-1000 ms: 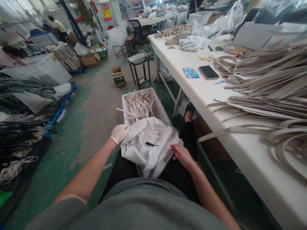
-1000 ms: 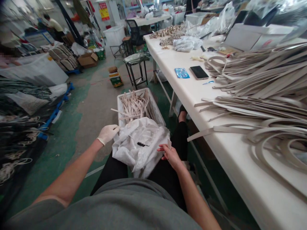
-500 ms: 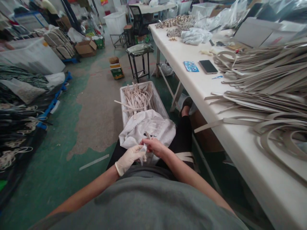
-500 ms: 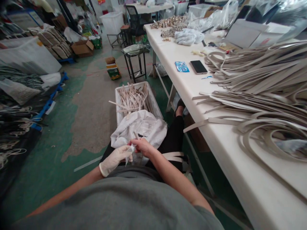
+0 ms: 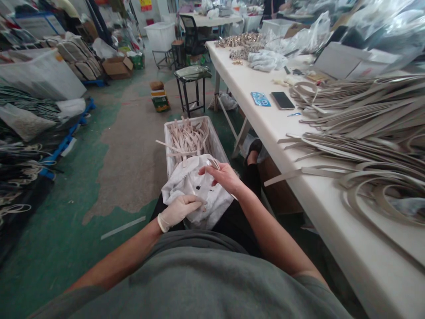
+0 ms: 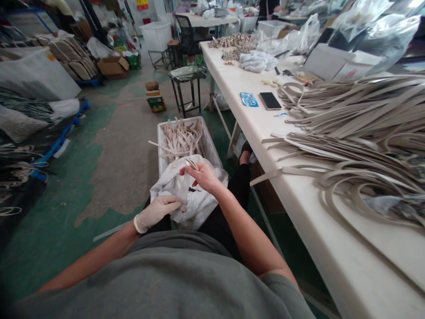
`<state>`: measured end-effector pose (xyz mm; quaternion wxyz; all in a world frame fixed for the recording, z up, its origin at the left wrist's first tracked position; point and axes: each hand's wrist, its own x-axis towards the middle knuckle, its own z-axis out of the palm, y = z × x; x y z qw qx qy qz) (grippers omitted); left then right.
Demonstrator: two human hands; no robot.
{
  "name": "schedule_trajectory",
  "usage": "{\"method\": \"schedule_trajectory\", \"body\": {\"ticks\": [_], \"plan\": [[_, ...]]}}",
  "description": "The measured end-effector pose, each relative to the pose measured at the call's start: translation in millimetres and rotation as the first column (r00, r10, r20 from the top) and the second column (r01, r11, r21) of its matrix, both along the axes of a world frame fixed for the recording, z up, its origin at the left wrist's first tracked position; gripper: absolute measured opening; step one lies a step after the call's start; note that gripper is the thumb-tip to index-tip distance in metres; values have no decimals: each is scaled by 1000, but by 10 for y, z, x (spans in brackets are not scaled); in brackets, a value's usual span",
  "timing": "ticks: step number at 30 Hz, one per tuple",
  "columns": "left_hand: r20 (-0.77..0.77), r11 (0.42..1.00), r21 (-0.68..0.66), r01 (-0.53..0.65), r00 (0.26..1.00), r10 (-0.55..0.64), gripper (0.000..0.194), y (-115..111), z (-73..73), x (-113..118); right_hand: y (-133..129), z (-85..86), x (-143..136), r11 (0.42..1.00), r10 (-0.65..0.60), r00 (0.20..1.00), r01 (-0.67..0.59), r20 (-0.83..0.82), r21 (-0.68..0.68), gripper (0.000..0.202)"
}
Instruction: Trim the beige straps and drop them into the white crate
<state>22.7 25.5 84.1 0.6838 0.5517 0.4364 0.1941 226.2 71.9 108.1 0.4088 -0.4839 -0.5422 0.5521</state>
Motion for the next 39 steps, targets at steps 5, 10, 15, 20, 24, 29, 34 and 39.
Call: {"method": "schedule_trajectory", "body": {"ticks": [5,10,15,20,24,29,34,39], "plan": [[-89,993,-51,111,989,-115,19,40,-22,68,6,-46,-57,1000,-5,1000,5,12,-4,28],[22,950,-276,147,989,-147,28,-34,-83,136,37,-122,-116,998,-48,999,47,-25,-32,28],[199,909,-417,-5,975,97,36,-34,-161,98,6,-232,-97,971,-132,988,114,-76,-208,27],[286,844,-421,-332,835,471,34,177,-168,-6,-223,-478,-103,933,-4,999,-8,-33,-359,11],[287,845,-269,-463,799,529,35,254,-210,54,-381,-590,-215,931,55,997,-30,59,-363,4],[213,886,27,-463,869,447,31,192,-200,154,-406,-563,-307,945,79,981,-18,176,-326,1],[127,864,160,-478,878,462,23,187,-152,109,-419,-584,-280,963,109,993,-95,42,-254,16],[129,876,222,-429,903,410,19,166,-213,100,-438,-612,-248,951,188,976,-151,114,-271,20]]}}
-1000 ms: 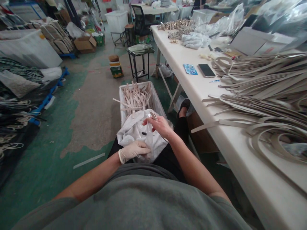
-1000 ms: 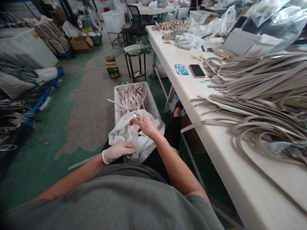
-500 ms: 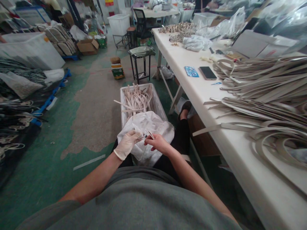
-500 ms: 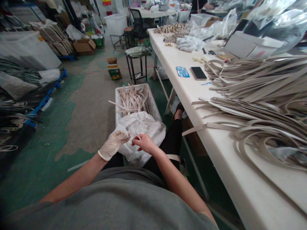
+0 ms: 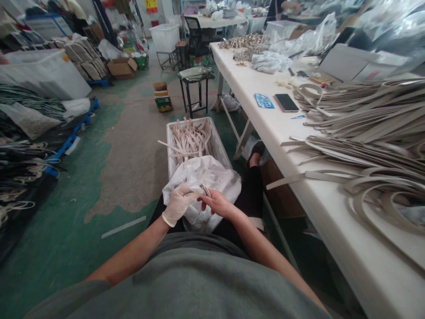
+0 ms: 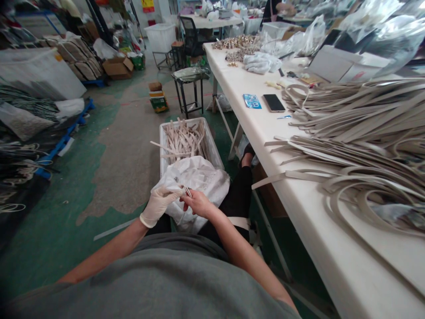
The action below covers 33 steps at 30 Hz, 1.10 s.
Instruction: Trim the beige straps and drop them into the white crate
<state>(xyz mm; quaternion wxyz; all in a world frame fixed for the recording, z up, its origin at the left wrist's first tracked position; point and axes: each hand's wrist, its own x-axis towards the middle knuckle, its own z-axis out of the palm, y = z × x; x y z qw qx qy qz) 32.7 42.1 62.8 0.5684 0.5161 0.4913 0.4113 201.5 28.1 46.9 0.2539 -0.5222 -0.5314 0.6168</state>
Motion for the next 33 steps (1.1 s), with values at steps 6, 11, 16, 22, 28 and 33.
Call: {"method": "schedule_trajectory", "body": {"ticks": [6,11,16,22,28,33], "plan": [[-69,999,13,-33,997,34,13,-24,24,22,-12,75,-21,997,33,999,-31,29,-69,10],[-156,993,114,-6,987,24,12,-53,101,2,14,-19,-72,994,-50,998,47,-31,-97,16],[-72,998,-4,-57,996,56,15,49,44,-31,-33,-7,-68,997,-58,989,50,-137,-65,20],[318,893,-431,-130,904,285,34,199,-48,-47,-267,163,213,991,-86,996,82,37,106,33],[411,741,-667,-73,794,448,23,214,20,4,-514,364,447,945,-279,929,221,243,240,39],[423,773,-632,-42,818,391,24,185,-7,38,-592,442,349,938,-244,888,113,390,329,36]]}}
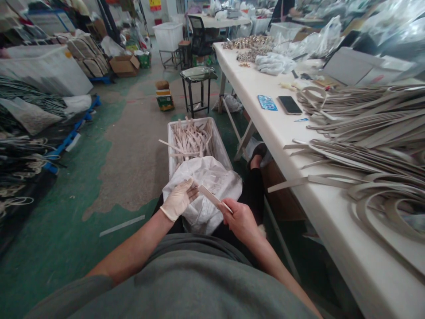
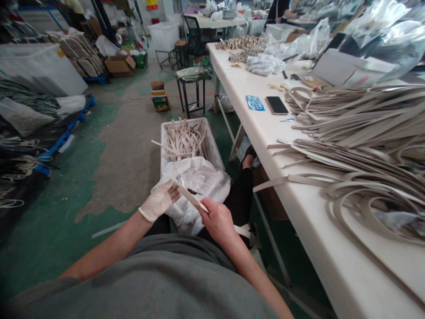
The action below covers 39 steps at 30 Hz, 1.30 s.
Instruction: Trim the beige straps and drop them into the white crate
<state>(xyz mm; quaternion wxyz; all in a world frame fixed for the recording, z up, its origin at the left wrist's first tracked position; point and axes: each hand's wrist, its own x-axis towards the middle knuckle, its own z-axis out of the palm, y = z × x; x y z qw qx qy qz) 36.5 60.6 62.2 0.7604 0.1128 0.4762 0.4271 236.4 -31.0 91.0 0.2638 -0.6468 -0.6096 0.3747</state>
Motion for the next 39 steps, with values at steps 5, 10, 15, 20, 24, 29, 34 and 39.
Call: {"method": "schedule_trajectory", "body": {"ticks": [5,10,15,20,24,29,34,39], "plan": [[-16,998,52,37,999,-36,29,-38,-22,17,40,-51,-76,1000,12,989,-15,148,19,32],[-10,997,46,68,998,-68,34,-183,-1,132,115,-76,-162,1000,22,978,-19,205,-19,31],[-4,983,74,171,985,-171,32,-289,-29,229,229,23,-237,993,68,992,-58,108,-101,29],[3,994,82,-75,997,75,27,-56,19,-90,108,133,-67,969,199,968,-219,-155,-118,39],[17,993,116,-28,1000,26,30,-145,32,-163,209,100,-183,971,232,968,-237,-96,-44,45],[-110,913,404,47,994,-3,33,-247,230,-260,529,145,-656,953,298,948,-289,-114,93,46],[-185,665,708,-237,847,499,33,-71,514,-908,533,235,-865,901,432,885,-420,-173,105,30],[-174,847,314,-429,851,495,18,-259,134,-1070,502,52,-886,893,440,897,-442,-40,-80,28]]}}
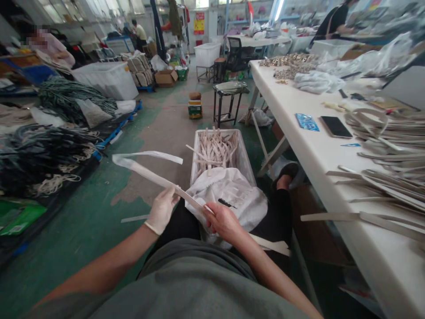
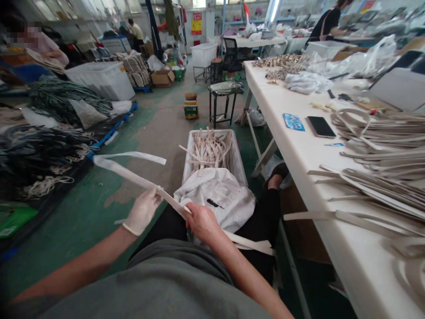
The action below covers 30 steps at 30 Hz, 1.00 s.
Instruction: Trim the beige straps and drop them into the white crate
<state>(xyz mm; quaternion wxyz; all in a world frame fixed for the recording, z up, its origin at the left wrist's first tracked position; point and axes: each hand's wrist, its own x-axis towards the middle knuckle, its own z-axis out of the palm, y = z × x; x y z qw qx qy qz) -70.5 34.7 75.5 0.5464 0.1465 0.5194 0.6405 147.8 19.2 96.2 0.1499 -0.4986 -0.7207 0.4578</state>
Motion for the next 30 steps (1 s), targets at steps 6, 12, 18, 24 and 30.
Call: {"method": "schedule_trajectory", "body": {"ticks": [6,12,18,24,30], "plan": [[288,926,-377,29,954,88,8,-334,-455,294,-50,-73,196,999,36,957,-37,286,-4,32],[404,893,-357,274,907,-117,10,-456,-412,629,-52,12,116,991,16,849,-83,528,103,24],[331,935,-274,223,935,-126,16,-306,-413,605,-51,64,168,999,43,920,-46,390,0,32],[365,916,-258,308,909,-203,22,-362,-408,677,-34,50,180,994,-10,864,-45,503,96,28],[321,931,-253,263,931,-176,19,-335,-364,699,-34,54,255,1000,-9,898,0,439,20,29]]}}
